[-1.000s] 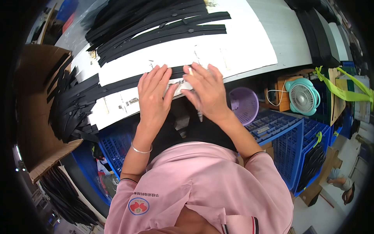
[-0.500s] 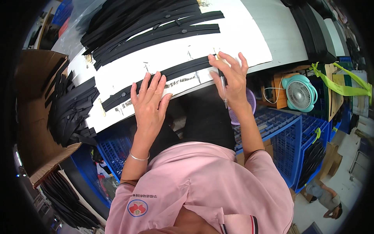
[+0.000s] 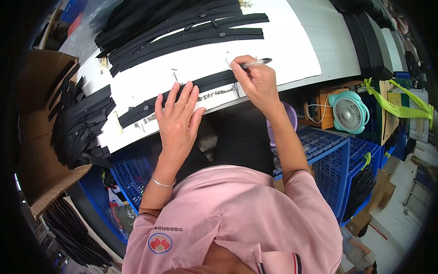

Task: The recorder is using a template and a pen to mark precise measurement lines on a series of black zippers at a workstation.

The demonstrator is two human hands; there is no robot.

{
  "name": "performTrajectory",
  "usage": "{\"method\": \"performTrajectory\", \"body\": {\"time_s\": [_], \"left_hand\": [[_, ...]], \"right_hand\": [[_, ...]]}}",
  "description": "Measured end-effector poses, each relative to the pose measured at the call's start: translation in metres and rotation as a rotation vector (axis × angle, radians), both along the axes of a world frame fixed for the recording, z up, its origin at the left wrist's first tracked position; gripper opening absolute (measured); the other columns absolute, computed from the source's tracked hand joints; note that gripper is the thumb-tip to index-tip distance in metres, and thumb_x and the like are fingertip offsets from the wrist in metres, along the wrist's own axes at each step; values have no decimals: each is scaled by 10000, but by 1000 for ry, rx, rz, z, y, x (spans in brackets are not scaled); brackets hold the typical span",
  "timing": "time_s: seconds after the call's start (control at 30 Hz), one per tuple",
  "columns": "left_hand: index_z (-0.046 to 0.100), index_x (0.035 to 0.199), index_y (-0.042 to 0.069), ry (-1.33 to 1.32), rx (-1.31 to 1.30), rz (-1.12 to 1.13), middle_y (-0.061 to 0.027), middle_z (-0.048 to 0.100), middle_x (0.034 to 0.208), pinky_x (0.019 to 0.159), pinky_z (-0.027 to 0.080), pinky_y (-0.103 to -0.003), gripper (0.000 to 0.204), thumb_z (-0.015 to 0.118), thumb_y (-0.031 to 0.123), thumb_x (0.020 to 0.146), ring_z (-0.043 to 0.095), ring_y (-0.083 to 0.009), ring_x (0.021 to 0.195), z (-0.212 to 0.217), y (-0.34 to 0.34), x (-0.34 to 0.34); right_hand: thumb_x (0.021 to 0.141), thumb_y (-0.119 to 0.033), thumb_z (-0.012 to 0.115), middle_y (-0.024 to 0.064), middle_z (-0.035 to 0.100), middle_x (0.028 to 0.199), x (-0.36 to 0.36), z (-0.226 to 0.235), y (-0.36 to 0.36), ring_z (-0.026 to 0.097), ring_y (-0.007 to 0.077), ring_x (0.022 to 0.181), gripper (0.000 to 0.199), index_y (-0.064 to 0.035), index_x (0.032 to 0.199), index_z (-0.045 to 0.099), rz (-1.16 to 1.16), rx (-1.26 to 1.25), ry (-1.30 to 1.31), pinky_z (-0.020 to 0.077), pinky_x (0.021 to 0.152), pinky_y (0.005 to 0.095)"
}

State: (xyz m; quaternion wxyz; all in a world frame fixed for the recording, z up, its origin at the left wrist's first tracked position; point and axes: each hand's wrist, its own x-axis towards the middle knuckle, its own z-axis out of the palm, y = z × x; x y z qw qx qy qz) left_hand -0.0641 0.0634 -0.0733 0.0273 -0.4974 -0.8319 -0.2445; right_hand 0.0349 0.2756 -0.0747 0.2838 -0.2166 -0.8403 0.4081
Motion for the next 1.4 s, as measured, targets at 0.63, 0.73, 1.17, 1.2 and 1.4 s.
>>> {"method": "performTrajectory", "body": {"time_s": [0.63,0.73,1.17,1.2,1.4], "left_hand": [[650,1365,119,-10,37,8,-52,615,1425,1174,268,-498,472,736,236,917,483,-269,1389,-1,0,0],[647,1367,113,-24,40,9,-54,613,1427,1176,266,-502,475,735,236,917,480,-275,1392,1,-1,0],[636,1359,69,22,30,117,-74,614,1416,1209,170,-552,508,747,261,902,479,-288,1394,1,-41,-15],[624,1384,87,13,21,116,-68,603,1436,1217,166,-539,522,748,251,905,471,-278,1404,1,-41,-15],[649,1331,51,41,65,123,-66,617,1401,1203,183,-565,499,745,277,897,492,-282,1367,-4,-43,-15]], "right_hand": [[955,-92,620,65,691,743,6,-1,6,610,138,687,193,20,822,704,152,63,6,457,621,285],[947,-96,616,62,680,726,5,0,7,599,147,668,200,18,801,692,165,110,-12,451,628,294],[941,-70,637,49,684,724,5,-2,7,589,96,641,185,36,804,701,159,-133,92,445,588,256],[941,-70,637,49,684,724,4,0,5,589,96,641,185,36,804,701,165,-131,92,445,588,256],[992,-91,637,38,702,830,-25,37,-49,623,76,715,160,31,915,707,106,-275,81,477,627,228]]}}
